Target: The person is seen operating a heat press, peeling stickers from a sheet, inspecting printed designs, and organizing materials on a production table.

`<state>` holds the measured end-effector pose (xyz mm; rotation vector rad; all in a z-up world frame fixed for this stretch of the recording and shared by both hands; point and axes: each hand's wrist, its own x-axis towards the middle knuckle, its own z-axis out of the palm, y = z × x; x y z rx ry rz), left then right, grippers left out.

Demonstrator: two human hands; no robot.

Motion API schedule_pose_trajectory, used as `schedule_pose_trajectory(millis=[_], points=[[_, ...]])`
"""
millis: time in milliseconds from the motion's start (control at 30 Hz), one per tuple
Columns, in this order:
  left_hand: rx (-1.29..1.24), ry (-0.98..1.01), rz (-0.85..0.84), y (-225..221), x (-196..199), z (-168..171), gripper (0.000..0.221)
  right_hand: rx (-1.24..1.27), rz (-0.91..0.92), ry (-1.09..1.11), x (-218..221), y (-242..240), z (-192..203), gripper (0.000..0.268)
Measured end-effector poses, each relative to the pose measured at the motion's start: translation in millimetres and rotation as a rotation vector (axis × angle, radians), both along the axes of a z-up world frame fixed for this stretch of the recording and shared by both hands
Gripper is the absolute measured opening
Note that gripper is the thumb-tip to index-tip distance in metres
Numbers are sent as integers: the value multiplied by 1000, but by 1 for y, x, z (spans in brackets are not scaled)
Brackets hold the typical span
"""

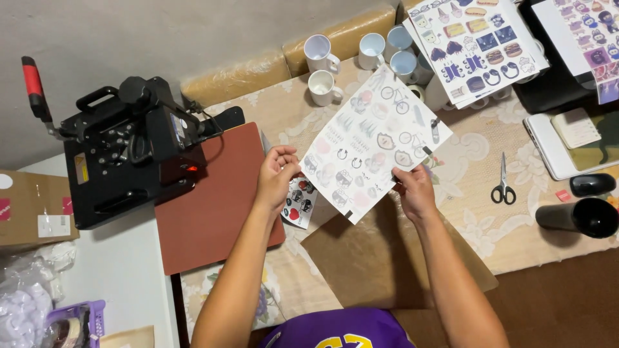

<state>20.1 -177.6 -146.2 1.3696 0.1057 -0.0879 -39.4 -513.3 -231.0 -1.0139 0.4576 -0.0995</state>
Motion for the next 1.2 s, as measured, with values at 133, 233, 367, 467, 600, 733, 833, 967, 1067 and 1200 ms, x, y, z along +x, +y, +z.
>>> schedule_pose_trajectory(millis=[133, 233, 367, 467, 600, 733, 833, 967, 1067, 1200], points=[[27, 41, -153, 10, -14, -1, 52, -51, 74, 0, -3, -1, 40, 24], [22, 81, -219, 11, -15, -4, 52, -41, 119, -29, 0, -3, 55, 25], [-84, 169, -319, 15, -20, -2, 50, -17, 153, -59, 2, -12, 63, 27], [-131, 212, -425, 14, -25, 3, 65, -22, 204, -74, 4, -20, 59, 29], [13, 142, -413, 3, -27, 21, 67, -30, 261, -92, 1, -25, 65, 30], [108, 34, -419, 5, -22, -3, 51, -45, 306, -96, -5, -24, 75, 33], [94, 47, -402, 7, -21, -28, 37, -68, 337, -105, -3, -26, 77, 36], [91, 46, -339, 0, -30, -31, 16, -142, 348, -88, -2, -26, 72, 44], [118, 39, -289, -6, -39, -32, 14, -209, 338, -70, -8, -24, 71, 43], [135, 28, -241, -1, -38, -80, 16, -278, 347, -80, -25, -20, 83, 62]])
